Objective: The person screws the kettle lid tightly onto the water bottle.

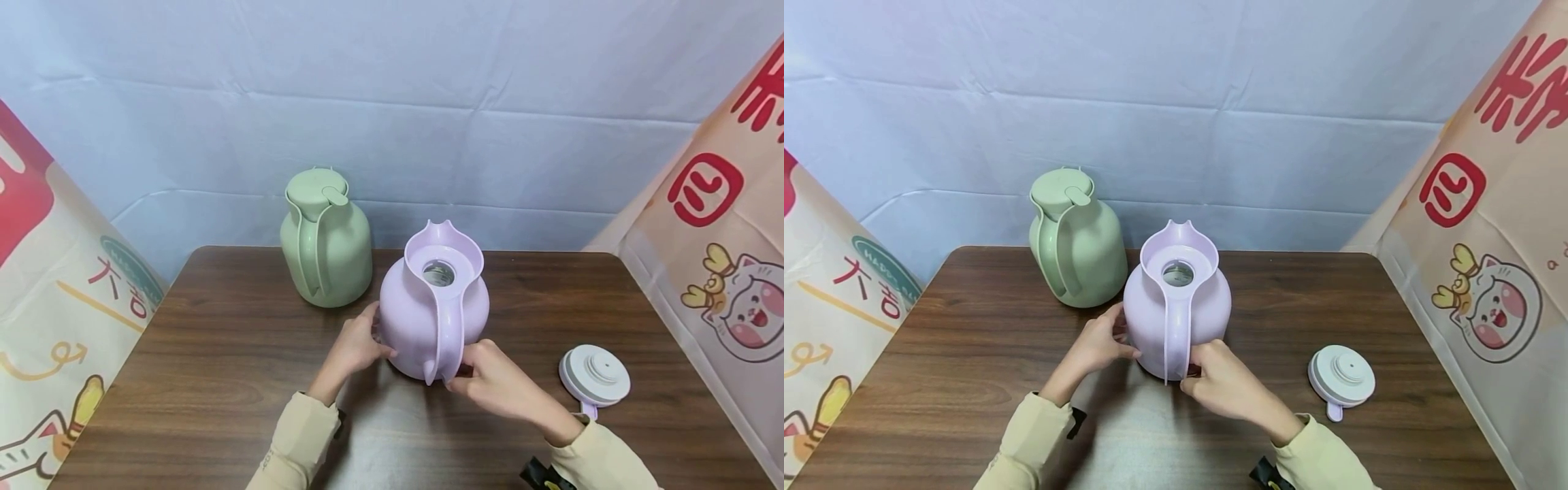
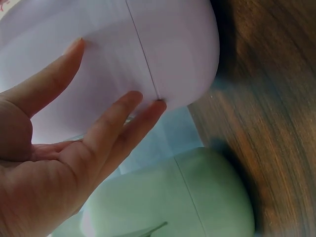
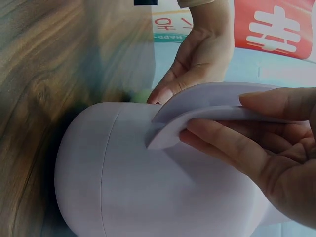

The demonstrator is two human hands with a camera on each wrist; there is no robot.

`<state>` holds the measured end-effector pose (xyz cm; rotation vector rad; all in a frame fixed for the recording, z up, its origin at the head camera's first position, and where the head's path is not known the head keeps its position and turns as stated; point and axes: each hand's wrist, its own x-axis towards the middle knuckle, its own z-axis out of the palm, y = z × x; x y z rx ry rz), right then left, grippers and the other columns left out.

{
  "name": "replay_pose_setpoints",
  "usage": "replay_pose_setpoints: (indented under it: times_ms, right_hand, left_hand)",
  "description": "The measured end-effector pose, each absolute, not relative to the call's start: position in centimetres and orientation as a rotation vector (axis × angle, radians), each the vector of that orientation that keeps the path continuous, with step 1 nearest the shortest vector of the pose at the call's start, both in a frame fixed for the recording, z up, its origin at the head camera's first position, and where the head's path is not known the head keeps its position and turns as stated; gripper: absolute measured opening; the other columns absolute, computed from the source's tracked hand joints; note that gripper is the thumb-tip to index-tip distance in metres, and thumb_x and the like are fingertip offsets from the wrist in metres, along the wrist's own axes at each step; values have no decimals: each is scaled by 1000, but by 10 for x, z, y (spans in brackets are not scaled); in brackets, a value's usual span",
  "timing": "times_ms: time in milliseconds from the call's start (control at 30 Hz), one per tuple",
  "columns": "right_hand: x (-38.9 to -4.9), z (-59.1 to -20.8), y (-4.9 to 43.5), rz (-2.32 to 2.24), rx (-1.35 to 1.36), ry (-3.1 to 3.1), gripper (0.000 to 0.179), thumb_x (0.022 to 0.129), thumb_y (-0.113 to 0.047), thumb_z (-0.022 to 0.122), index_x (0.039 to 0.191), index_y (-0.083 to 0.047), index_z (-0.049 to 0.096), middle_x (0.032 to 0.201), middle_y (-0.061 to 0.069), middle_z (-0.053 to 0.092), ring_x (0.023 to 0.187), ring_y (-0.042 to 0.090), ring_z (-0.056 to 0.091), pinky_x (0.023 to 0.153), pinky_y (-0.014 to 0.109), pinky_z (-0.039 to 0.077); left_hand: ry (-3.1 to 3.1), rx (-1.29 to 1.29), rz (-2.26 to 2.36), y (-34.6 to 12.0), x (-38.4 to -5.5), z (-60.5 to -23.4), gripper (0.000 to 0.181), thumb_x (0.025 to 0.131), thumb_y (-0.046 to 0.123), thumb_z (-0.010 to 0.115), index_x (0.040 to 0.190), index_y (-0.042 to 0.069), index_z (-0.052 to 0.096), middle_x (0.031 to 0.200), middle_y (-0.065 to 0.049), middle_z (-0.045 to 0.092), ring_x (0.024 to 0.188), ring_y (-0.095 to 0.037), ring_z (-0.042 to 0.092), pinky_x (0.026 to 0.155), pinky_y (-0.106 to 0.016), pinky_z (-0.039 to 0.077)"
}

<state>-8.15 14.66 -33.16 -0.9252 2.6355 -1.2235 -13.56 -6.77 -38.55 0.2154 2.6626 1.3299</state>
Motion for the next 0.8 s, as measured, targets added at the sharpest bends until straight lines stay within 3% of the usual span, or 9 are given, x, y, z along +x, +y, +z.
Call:
replay_pose_setpoints:
  times_ms: [167, 500, 800]
  right_hand:
    - [-82, -329, 144, -1218, -945, 2628, 15, 68, 3, 63, 66, -12, 62, 60, -13, 50, 55, -1, 42, 49, 20, 39]
    - [-84, -328, 145, -1191, -987, 2605, 15, 67, 4, 63, 67, -10, 63, 64, -12, 54, 59, 0, 45, 53, 21, 42]
    - [-85, -326, 148, -1186, -946, 2571, 15, 69, 4, 63, 66, -12, 62, 59, -13, 49, 54, -1, 42, 49, 20, 39]
  left_hand:
    - [2665, 233, 1330, -69, -137, -384, 86, 59, 3, 82, 134, -1, 40, 109, -22, 60, 80, -24, 64, 70, -30, 50]
    - [2615, 212, 1382, -69, -137, -383, 86, 60, 2, 82, 135, -1, 39, 112, -24, 58, 83, -27, 65, 69, -28, 51]
    - [2582, 178, 1427, -68, -137, -385, 86, 60, 1, 82, 135, -1, 38, 114, -25, 56, 85, -28, 65, 69, -27, 51]
